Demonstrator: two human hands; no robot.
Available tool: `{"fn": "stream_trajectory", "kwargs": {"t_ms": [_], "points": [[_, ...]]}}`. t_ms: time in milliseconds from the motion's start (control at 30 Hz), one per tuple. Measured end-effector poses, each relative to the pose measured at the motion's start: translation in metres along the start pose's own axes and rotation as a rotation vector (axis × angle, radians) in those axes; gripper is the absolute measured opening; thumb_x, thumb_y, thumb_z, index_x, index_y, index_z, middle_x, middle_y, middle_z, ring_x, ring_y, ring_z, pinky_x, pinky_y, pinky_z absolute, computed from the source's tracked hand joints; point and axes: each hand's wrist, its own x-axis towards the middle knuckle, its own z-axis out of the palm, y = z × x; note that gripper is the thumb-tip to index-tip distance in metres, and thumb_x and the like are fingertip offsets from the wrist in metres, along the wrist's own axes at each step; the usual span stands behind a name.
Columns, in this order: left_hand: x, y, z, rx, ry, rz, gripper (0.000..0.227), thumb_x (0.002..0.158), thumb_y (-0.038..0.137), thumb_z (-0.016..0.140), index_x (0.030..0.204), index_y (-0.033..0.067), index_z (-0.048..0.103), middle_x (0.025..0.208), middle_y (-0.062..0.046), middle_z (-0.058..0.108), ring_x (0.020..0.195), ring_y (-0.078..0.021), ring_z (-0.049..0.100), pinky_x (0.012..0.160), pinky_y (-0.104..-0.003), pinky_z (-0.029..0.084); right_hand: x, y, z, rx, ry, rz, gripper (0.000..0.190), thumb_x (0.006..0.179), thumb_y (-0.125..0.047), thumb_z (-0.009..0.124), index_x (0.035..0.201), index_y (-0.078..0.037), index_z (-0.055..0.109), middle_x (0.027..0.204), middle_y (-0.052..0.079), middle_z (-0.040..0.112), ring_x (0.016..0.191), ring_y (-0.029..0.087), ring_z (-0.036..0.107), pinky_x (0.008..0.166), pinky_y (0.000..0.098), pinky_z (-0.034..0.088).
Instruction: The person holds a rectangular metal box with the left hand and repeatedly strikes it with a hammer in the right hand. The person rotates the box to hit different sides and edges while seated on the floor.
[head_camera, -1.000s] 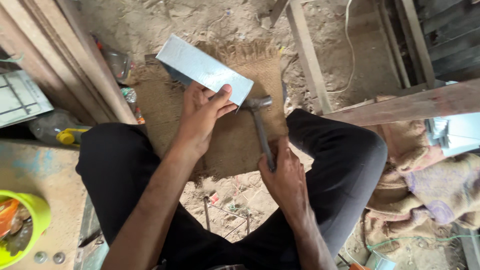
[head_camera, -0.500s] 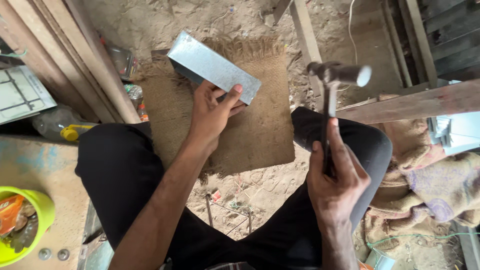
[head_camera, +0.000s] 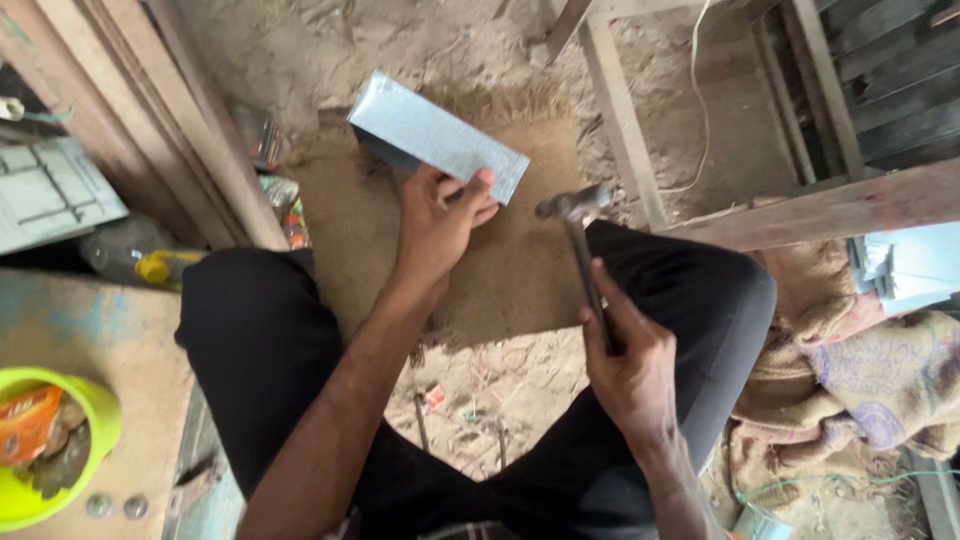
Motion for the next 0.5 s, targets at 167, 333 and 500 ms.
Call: {"fn": "stream_trajectory", "kwargs": {"t_ms": [167, 333, 500], "points": [[-0.003, 0.002, 0.003, -0.035, 0.015, -0.076, 0.035, 0.094, 0.02, 0.073, 0.118, -0.004, 0.064, 0.113, -0.021, 0.076, 0.105, -0.0298, 0.077, 0.093, -0.043, 0.065, 0.013, 0.001, -0.014, 0.015, 0.092, 0.062, 0.044, 0.093, 0.003, 0.073, 0.137, 0.001, 0.064, 0.109, 0.017, 0.081, 0.052, 0.014, 0.064, 0.043, 0.0276, 0.043], [0.0, 0.0, 0.003, -0.048, 0.026, -0.113, 0.025, 0.095, 0.015, 0.071, 0.111, -0.0044, 0.07, 0.106, -0.017, 0.079, 0.099, -0.0264, 0.078, 0.091, -0.041, 0.065, 0.02, -0.005, -0.018, -0.035, 0.203, -0.161, 0.042, 0.101, 0.004, 0.072, 0.141, -0.003, 0.063, 0.099, 0.013, 0.074, 0.075, 0.012, 0.069, 0.065, 0.0289, 0.055], [0.001, 0.003, 0.002, -0.06, 0.018, -0.119, 0.027, 0.096, 0.015, 0.07, 0.113, -0.0063, 0.07, 0.106, -0.019, 0.079, 0.098, -0.0271, 0.078, 0.091, -0.041, 0.066, 0.031, -0.012, -0.003, -0.144, -0.078, -0.023, 0.046, 0.09, 0.0, 0.076, 0.135, -0.006, 0.071, 0.076, 0.012, 0.073, 0.055, 0.016, 0.065, 0.051, 0.0313, 0.054]]}}
